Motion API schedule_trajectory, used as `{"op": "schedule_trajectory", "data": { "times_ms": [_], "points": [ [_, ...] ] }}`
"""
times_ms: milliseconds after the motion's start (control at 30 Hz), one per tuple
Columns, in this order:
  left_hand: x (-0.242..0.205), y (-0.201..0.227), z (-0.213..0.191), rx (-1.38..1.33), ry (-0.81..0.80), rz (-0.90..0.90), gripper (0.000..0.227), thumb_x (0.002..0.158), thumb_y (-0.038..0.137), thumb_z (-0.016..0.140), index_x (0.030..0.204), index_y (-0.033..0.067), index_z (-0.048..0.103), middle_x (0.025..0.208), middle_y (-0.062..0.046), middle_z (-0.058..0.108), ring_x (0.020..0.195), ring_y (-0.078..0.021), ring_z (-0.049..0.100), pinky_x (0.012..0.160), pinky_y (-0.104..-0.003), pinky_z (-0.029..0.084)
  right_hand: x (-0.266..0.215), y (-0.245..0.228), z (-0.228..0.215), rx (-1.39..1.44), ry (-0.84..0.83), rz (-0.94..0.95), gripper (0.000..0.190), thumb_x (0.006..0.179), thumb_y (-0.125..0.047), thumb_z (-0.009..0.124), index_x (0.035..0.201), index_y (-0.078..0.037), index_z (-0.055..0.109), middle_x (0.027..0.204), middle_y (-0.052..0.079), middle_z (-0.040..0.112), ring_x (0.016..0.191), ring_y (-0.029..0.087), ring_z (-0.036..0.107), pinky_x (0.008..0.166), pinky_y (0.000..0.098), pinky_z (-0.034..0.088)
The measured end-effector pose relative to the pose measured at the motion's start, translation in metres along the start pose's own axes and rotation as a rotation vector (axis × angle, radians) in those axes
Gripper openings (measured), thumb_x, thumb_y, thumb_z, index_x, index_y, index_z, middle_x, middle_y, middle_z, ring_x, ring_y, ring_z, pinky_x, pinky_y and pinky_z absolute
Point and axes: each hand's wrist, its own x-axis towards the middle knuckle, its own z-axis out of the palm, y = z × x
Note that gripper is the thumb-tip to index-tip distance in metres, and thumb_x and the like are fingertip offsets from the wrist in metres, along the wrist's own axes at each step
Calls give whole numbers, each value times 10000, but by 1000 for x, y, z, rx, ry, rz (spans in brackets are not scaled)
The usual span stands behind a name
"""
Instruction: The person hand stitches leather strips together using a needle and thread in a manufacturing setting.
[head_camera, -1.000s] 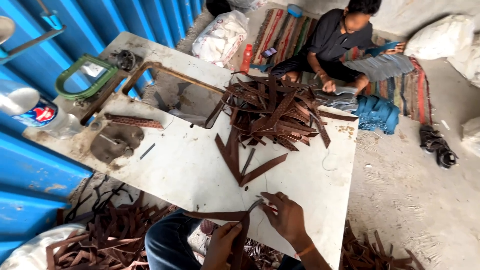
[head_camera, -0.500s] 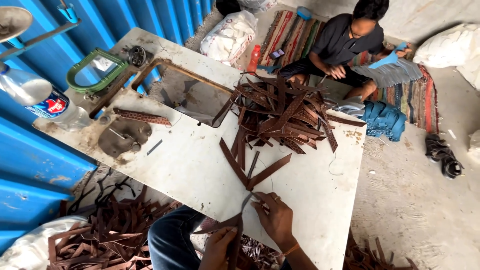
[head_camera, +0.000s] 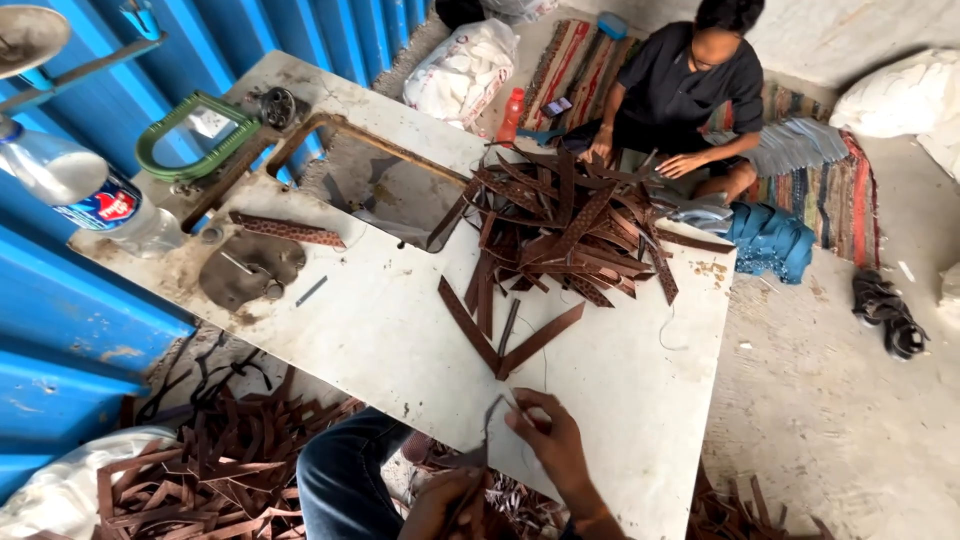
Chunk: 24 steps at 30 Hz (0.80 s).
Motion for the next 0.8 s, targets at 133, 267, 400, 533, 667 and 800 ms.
{"op": "schedule_trajectory", "data": {
  "times_ms": [133,267,400,533,667,800],
  "points": [
    [-9,7,25,-333,-434,-313,304,1120,320,473,1088,45,598,545,-11,417,395,-145,362,392,-299,355,-27,37,-37,686,-525,549,477,842,-174,793,1298,-73,696,878,10,713,541,100,471,550,271,430],
    [-19,30,55,-285,-606,-336,430,1107,363,417,1219,-6,606,781,-42,523,570,-163,462,556,-308,438,-43,60,-67,846,-753,404,250,1010,-128,733,1123,95,731,910,181,812,603,141,570,595,311,494],
    [19,22,63,158,-153,-293,520,1060,470,456,1208,21,673,891,-109,655,667,-187,629,585,-320,537,-17,52,-101,458,-635,482,251,934,-149,683,1129,-41,797,810,121,811,441,167,546,480,329,485],
    [39,6,79,361,-217,-9,396,1072,363,504,1294,51,607,1181,-92,727,1053,-185,728,867,-334,617,11,22,-110,-227,-566,-66,238,919,-172,687,1117,-172,819,858,25,821,613,123,714,555,294,567],
    [61,-15,92,-56,48,93,281,1030,218,475,1162,8,608,1042,-174,761,927,-275,775,786,-367,681,16,-26,-99,-274,-106,-171,249,837,-197,784,1077,-129,786,996,62,786,670,181,759,562,308,613],
    [81,-40,75,-78,-154,110,319,1074,301,479,1065,23,636,882,-153,712,657,-220,677,537,-315,573,-11,39,-73,-310,-212,118,288,911,-171,722,1195,-186,764,1080,28,769,813,170,794,594,280,656]
  ]
}}
